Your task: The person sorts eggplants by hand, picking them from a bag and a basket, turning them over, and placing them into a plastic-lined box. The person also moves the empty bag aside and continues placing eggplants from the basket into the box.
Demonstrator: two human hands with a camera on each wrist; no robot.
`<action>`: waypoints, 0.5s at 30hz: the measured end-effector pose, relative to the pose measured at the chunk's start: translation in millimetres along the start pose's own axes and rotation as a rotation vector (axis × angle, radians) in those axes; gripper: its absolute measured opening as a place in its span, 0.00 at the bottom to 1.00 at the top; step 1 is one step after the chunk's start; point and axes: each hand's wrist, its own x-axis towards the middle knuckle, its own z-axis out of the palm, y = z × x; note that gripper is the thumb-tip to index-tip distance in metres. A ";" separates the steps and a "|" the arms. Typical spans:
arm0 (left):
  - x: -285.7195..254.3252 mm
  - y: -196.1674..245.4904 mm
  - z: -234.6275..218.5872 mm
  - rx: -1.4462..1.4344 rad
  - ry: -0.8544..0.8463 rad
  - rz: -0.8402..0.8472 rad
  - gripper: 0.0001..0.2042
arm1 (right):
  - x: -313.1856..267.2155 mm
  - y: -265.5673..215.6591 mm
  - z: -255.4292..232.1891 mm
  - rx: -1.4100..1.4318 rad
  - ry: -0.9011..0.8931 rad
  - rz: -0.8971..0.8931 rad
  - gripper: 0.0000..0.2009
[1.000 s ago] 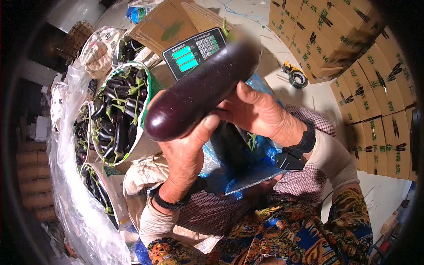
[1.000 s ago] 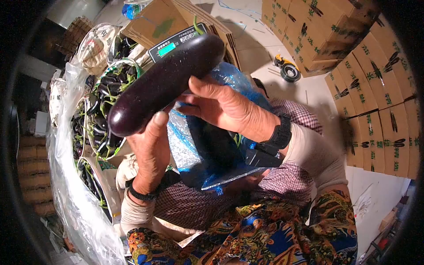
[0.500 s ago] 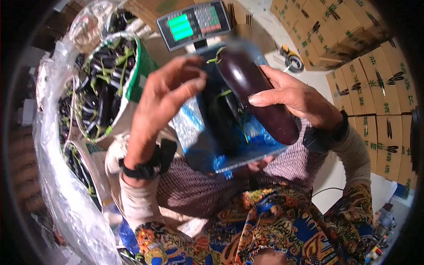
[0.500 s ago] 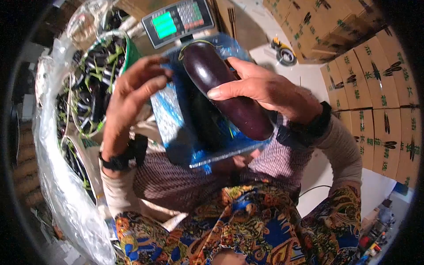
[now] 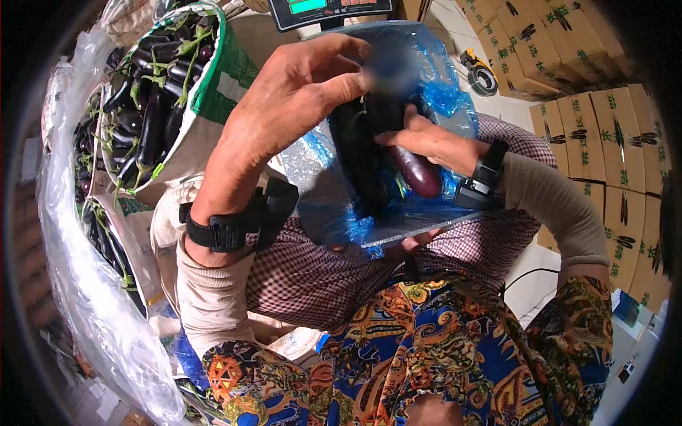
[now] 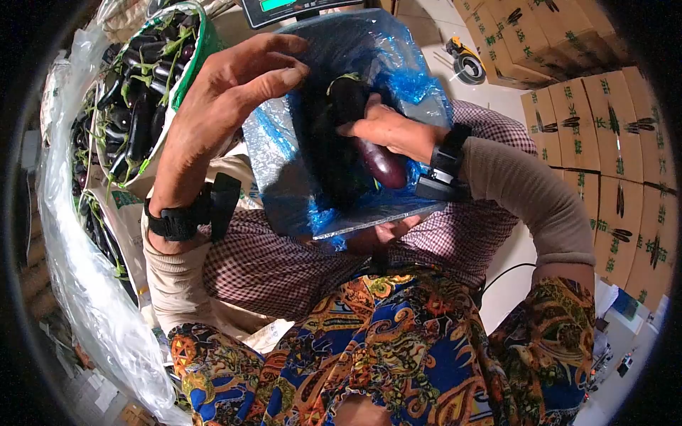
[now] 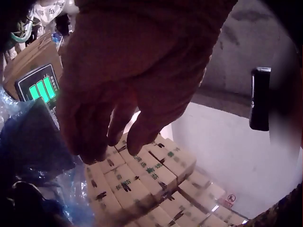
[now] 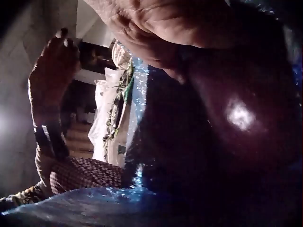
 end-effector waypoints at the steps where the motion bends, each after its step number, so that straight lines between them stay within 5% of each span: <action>1: 0.2 -3.3 -0.8 0.004 -0.007 0.004 0.22 | 4.2 14.9 -1.0 -0.027 0.017 0.018 0.31; 3: 3.4 -6.9 -1.8 0.010 -0.024 0.021 0.21 | 12.8 44.1 -3.1 -0.079 0.049 0.056 0.38; 10: 8.1 -0.2 -0.1 0.039 -0.025 0.055 0.19 | 46.8 62.8 12.3 -0.309 0.304 0.366 0.34; 15: 5.5 -5.1 -1.4 -0.028 -0.033 0.051 0.18 | 62.7 70.6 25.6 -0.455 0.325 0.549 0.33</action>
